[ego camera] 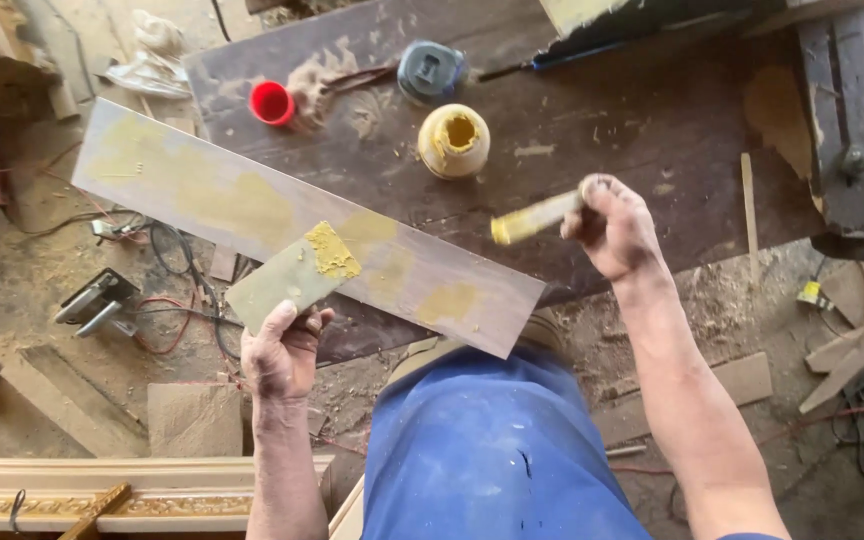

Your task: Applying and spreading wood filler onto a wooden board using a scraper and an applicator stick.

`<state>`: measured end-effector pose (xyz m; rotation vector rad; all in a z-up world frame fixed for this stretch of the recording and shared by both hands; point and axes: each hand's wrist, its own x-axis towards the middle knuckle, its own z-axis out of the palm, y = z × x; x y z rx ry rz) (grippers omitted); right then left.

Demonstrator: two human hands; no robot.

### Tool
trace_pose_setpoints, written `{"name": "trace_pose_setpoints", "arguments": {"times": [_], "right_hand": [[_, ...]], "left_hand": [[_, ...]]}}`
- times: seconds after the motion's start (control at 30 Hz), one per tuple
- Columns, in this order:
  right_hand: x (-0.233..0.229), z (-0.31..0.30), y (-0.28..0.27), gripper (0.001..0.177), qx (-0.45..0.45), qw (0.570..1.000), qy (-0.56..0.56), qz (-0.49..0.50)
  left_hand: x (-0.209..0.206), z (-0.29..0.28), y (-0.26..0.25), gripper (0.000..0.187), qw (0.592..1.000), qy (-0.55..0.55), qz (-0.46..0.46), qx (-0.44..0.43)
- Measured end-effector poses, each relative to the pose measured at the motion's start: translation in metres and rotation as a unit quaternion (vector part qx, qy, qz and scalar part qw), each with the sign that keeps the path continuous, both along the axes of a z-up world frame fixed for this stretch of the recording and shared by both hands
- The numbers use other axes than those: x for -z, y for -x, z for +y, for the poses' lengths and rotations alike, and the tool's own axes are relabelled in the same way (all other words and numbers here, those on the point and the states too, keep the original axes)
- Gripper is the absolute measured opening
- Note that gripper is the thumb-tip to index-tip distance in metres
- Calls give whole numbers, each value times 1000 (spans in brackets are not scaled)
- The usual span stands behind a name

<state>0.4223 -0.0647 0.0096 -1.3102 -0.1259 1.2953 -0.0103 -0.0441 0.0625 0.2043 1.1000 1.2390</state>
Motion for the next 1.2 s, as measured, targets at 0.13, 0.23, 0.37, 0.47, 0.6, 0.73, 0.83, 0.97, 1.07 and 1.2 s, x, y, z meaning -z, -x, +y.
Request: {"name": "trace_pose_setpoints", "arguments": {"times": [0.13, 0.23, 0.37, 0.47, 0.6, 0.73, 0.83, 0.97, 1.07, 1.2], "right_hand": [[23, -67, -9, 2, -34, 996, 53, -63], [58, -96, -20, 9, -48, 987, 81, -134], [53, -101, -15, 9, -7, 976, 69, -208], [36, -99, -9, 10, 0, 975, 47, -219], [21, -97, 5, 9, 13, 964, 28, -264], [21, -112, 2, 12, 25, 952, 6, -305], [15, -132, 4, 19, -10, 941, 0, -339], [4, -167, 12, 6, -76, 872, -24, -484], [29, -198, 16, 16, -129, 788, -65, -599], [46, -208, 41, 37, -188, 656, -116, -722]], "left_hand": [[25, -10, 4, 13, 1000, 19, -3, 10], [21, -9, -6, 13, 999, 21, 2, 27], [16, -10, -16, 15, 999, 9, 8, 36], [3, -8, -21, 15, 999, -2, 15, 33], [-10, -9, -21, 15, 999, -4, 34, 40], [5, -18, -14, 15, 999, -7, 33, 29], [11, -23, -11, 15, 1000, -11, 26, 13], [11, -31, -12, 13, 993, -44, 93, 56], [8, -38, -21, 10, 982, -78, 151, 86], [13, -42, -33, 10, 972, -108, 168, 122]]}}
